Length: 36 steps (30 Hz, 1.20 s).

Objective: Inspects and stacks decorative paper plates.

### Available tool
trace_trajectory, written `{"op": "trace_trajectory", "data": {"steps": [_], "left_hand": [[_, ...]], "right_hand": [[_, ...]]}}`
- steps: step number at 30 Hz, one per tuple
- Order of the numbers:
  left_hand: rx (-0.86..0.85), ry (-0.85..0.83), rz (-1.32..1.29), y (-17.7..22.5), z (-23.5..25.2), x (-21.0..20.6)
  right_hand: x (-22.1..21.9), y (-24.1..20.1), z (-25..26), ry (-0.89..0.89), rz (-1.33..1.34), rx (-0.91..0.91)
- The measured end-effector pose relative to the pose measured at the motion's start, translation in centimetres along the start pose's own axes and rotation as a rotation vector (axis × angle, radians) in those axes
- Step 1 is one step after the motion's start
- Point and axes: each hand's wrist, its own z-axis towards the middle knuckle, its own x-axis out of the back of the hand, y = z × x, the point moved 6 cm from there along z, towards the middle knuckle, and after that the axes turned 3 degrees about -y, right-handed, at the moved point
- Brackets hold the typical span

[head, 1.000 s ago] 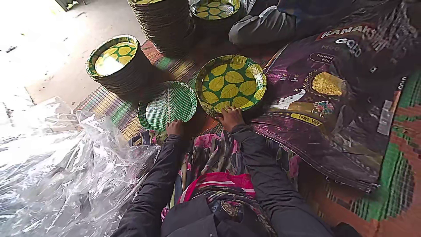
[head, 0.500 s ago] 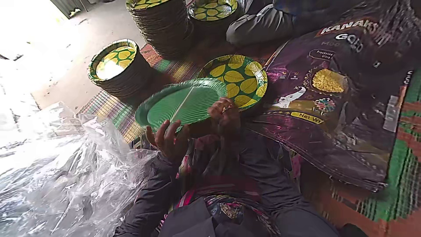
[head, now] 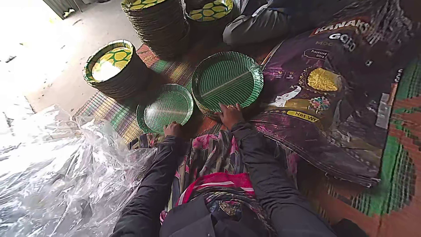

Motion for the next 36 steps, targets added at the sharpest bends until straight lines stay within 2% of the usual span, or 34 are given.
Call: {"op": "trace_trajectory", "data": {"steps": [3, 6, 10, 11, 13, 15, 16, 18, 20, 22, 24, 26, 27, 29, 30, 32, 33, 34, 36], "left_hand": [[0.068, 0.004, -0.119, -1.2, -0.1, 0.4], [0.053, 0.037, -0.215, -2.4, -0.4, 0.6], [0.077, 0.089, -0.198, -2.7, -3.6, 2.6], [0.072, 0.147, -0.189, -2.6, -4.6, 3.3], [-0.086, 0.491, -0.2, -2.5, -6.6, 4.4], [-0.38, 0.896, -0.156, -1.2, -9.9, 5.8], [-0.506, 1.018, -0.125, -0.4, -11.7, 6.3], [-0.647, 1.209, -0.094, 1.2, -14.9, 6.6], [-0.66, 1.34, -0.141, 1.8, -17.0, 6.8], [-0.627, 1.474, -0.224, 1.7, -18.1, 7.5], [-0.573, 1.53, -0.264, 1.3, -17.8, 8.2], [-0.525, 1.436, -0.289, 1.2, -15.6, 8.4], [-0.515, 1.31, -0.305, 1.3, -13.6, 8.2], [-0.452, 0.91, -0.289, 1.3, -8.3, 6.9], [-0.381, 0.669, -0.269, 1.1, -5.4, 5.6], [-0.206, 0.273, -0.185, 0.5, -0.8, 2.1], [-0.131, 0.149, -0.139, 0.4, 0.6, 0.5], [-0.07, 0.07, -0.093, 0.5, 1.0, -0.4], [0.013, -0.003, -0.06, 0.6, 0.8, -0.6]], "right_hand": [[0.0, -1.7, -0.2, 0.167, 0.03, 0.156], [0.4, -4.1, -1.2, 0.336, 0.062, 0.33], [0.2, -6.8, -2.3, 0.442, 0.053, 0.485], [0.3, -7.3, -2.5, 0.481, 0.041, 0.522], [0.7, -8.3, -3.3, 0.577, 0.029, 0.602], [1.9, -9.5, -4.4, 0.69, -0.008, 0.698], [2.5, -10.0, -5.1, 0.74, -0.038, 0.747], [3.9, -10.6, -6.6, 0.854, 0.0, 0.838], [5.1, -10.2, -7.8, 0.979, 0.055, 0.862], [6.4, -9.1, -8.7, 1.077, 0.069, 0.788], [7.4, -7.7, -8.6, 1.115, 0.065, 0.686], [7.5, -5.9, -7.0, 1.053, 0.003, 0.57], [7.1, -4.9, -6.0, 0.993, -0.014, 0.509], [5.7, -2.7, -3.8, 0.827, -0.041, 0.363], [4.9, -1.8, -2.8, 0.666, -0.043, 0.268], [2.9, -0.1, -0.9, 0.211, -0.029, 0.045], [1.8, 0.5, -0.3, 0.027, -0.03, -0.03], [0.8, 0.9, 0.0, -0.075, -0.033, -0.068], [0.2, 0.8, 0.2, -0.108, -0.052, -0.073]]}}
